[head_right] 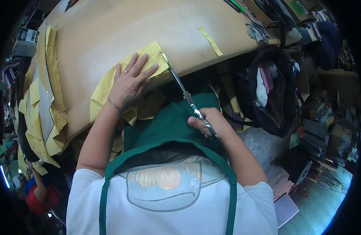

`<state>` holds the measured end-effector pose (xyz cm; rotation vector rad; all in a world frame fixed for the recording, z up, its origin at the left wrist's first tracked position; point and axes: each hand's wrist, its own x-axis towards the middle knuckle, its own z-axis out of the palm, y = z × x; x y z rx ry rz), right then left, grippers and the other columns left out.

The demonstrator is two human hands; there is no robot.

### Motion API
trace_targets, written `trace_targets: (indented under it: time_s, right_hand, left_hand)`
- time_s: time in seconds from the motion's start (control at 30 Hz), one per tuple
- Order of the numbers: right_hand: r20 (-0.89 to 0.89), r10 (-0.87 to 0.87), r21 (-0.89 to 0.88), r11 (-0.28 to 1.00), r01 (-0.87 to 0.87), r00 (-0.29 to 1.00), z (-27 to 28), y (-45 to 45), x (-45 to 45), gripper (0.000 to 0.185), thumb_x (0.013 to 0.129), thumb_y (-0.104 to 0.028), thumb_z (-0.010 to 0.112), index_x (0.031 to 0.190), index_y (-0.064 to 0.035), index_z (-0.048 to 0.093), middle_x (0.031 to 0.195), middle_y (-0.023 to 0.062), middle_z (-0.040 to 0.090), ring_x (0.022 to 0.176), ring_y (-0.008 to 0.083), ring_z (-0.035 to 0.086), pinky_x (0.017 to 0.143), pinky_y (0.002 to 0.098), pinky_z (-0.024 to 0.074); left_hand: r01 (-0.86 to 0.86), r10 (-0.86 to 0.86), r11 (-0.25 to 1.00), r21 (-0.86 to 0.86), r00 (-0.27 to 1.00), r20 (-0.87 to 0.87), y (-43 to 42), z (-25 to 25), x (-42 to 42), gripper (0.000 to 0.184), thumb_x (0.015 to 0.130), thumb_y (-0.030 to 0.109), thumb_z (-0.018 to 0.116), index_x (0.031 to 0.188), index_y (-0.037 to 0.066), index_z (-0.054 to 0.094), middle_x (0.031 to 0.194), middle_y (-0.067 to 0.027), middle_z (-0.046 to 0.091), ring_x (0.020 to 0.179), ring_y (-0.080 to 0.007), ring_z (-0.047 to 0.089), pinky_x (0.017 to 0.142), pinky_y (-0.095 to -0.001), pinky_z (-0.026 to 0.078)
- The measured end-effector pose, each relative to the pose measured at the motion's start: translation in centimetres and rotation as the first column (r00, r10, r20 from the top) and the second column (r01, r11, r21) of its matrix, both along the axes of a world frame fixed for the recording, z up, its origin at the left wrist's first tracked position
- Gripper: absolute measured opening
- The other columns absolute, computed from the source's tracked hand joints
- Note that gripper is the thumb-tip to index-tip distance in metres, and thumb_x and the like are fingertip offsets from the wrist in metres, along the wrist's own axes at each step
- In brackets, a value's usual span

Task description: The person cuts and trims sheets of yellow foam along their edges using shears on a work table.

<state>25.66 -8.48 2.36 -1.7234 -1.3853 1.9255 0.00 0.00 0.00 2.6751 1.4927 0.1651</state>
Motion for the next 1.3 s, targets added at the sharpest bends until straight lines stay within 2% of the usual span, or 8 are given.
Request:
trace_targets:
  time_s: [0.17, 0.27, 0.37, 0.57, 0.67, 1.07, 1.3]
  right_hand:
    - [0.043, 0.007, 0.027, 1.000, -0.008, 0.999, 0.0, -0.8, 0.2, 0.062, 0.061, -0.067, 0.056, 0.063, -0.0062, 0.045, 0.046, -0.0019, 0.043, 0.039, 0.0065, 0.045, 0.036, 0.0196, 0.0353]
    - [0.031, 0.045, 0.049, 0.998, -0.047, 0.998, 0.1, -0.6, 0.6, 0.061, 0.064, -0.066, 0.056, 0.065, -0.0062, 0.045, 0.047, -0.0015, 0.044, 0.041, 0.0067, 0.045, 0.038, 0.0197, 0.0358]
    - [-0.034, 0.050, 0.009, 0.999, -0.049, 0.998, 0.3, -0.1, 0.4, 0.064, 0.059, -0.069, 0.056, 0.063, -0.0057, 0.046, 0.050, 0.0006, 0.046, 0.044, 0.0088, 0.049, 0.041, 0.0222, 0.0398]
    - [-0.035, 0.070, 0.014, 0.997, -0.070, 0.997, 0.0, 1.6, -0.5, 0.067, 0.060, -0.072, 0.052, 0.065, -0.0054, 0.047, 0.052, 0.0020, 0.047, 0.045, 0.0094, 0.049, 0.043, 0.0228, 0.0397]
    - [-0.015, 0.079, 0.030, 0.996, -0.078, 0.997, -0.1, 2.0, -0.7, 0.068, 0.060, -0.072, 0.051, 0.065, -0.0051, 0.047, 0.051, 0.0019, 0.047, 0.045, 0.0097, 0.048, 0.042, 0.0231, 0.0396]
    - [0.075, 0.022, 0.011, 1.000, -0.023, 0.997, -0.3, 0.9, -0.9, 0.062, 0.061, -0.065, 0.059, 0.062, -0.0050, 0.046, 0.048, 0.0009, 0.045, 0.041, 0.0082, 0.047, 0.038, 0.0226, 0.0380]
    - [0.024, 0.068, 0.047, 0.996, -0.069, 0.997, 0.1, 1.9, -1.0, 0.064, 0.063, -0.068, 0.054, 0.062, -0.0050, 0.047, 0.050, 0.0017, 0.047, 0.045, 0.0093, 0.049, 0.042, 0.0233, 0.0399]
  left_hand:
    - [0.000, 0.000, 1.000, 0.001, 1.000, 0.004, -0.2, 0.0, 0.1, 0.040, 0.084, 0.030, 0.045, 0.123, 0.036, 0.038, 0.134, -0.0030, 0.030, 0.126, -0.0258, 0.026, 0.091, -0.0601, 0.026]
    - [0.004, -0.004, 1.000, 0.001, 1.000, 0.013, -0.1, -0.1, 0.1, 0.039, 0.085, 0.030, 0.045, 0.123, 0.035, 0.039, 0.134, -0.0030, 0.030, 0.125, -0.0259, 0.026, 0.091, -0.0602, 0.026]
    - [0.003, -0.003, 1.000, -0.001, 1.000, 0.007, -0.2, 0.0, 0.1, 0.039, 0.085, 0.030, 0.044, 0.123, 0.036, 0.039, 0.134, -0.0029, 0.030, 0.126, -0.0258, 0.025, 0.091, -0.0601, 0.026]
    - [0.016, -0.016, 1.000, -0.019, 1.000, 0.003, -0.3, 0.2, 0.1, 0.040, 0.085, 0.031, 0.045, 0.124, 0.036, 0.037, 0.135, -0.0023, 0.029, 0.126, -0.0255, 0.025, 0.093, -0.0605, 0.025]
    - [-0.002, 0.005, 0.997, -0.078, 0.999, 0.035, -0.3, 0.5, 0.1, 0.041, 0.084, 0.025, 0.046, 0.123, 0.035, 0.040, 0.137, -0.0015, 0.026, 0.127, -0.0257, 0.022, 0.096, -0.0600, 0.019]
    - [0.003, 0.001, 0.997, -0.083, 0.999, 0.045, -0.1, 0.5, 0.0, 0.041, 0.083, 0.025, 0.046, 0.123, 0.034, 0.040, 0.137, -0.0016, 0.026, 0.127, -0.0262, 0.022, 0.096, -0.0596, 0.018]
    - [0.000, 0.002, 0.997, -0.075, 1.000, 0.027, -0.2, 0.5, 0.1, 0.041, 0.084, 0.026, 0.046, 0.123, 0.035, 0.039, 0.137, -0.0007, 0.026, 0.128, -0.0251, 0.021, 0.096, -0.0594, 0.019]
